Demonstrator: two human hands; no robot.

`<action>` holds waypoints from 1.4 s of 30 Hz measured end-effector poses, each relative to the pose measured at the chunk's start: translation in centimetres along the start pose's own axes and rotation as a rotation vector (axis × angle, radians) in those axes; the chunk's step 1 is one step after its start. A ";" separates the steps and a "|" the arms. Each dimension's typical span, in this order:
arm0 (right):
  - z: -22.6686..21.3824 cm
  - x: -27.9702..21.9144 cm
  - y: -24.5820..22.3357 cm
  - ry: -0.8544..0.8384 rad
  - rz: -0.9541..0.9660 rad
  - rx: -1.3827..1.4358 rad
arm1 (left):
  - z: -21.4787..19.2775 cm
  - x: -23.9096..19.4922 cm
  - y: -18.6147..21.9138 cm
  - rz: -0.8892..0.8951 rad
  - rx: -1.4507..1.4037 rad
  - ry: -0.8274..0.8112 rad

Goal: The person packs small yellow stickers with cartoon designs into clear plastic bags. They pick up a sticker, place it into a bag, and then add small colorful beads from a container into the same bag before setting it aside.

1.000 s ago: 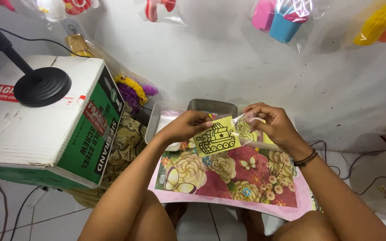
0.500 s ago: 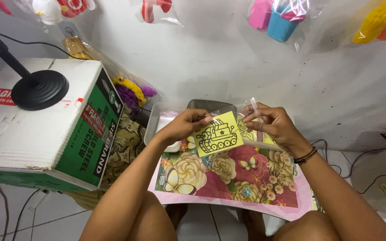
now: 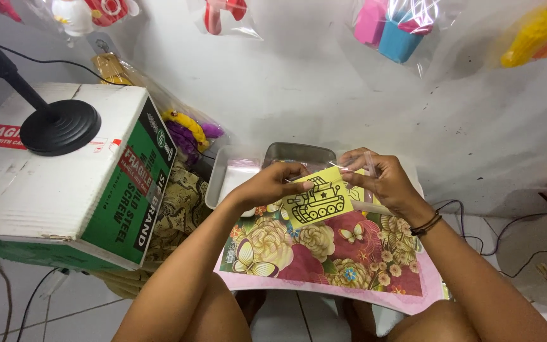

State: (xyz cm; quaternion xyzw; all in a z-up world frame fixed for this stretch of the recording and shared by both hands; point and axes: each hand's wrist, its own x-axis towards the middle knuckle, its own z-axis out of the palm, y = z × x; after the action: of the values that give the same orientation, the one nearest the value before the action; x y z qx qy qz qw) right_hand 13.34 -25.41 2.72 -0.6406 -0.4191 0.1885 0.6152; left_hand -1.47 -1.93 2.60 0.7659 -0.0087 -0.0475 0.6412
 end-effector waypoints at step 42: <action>-0.5 0.2 -1.5 -0.160 0.109 -0.125 | 0.4 -0.2 1.3 -0.010 0.022 0.030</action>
State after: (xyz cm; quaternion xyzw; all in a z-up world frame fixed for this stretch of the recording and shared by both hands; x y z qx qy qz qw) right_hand 13.40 -25.78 4.30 -0.6824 -0.4424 0.2457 0.5275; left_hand -1.68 -2.55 3.77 0.7735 0.0044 -0.0392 0.6325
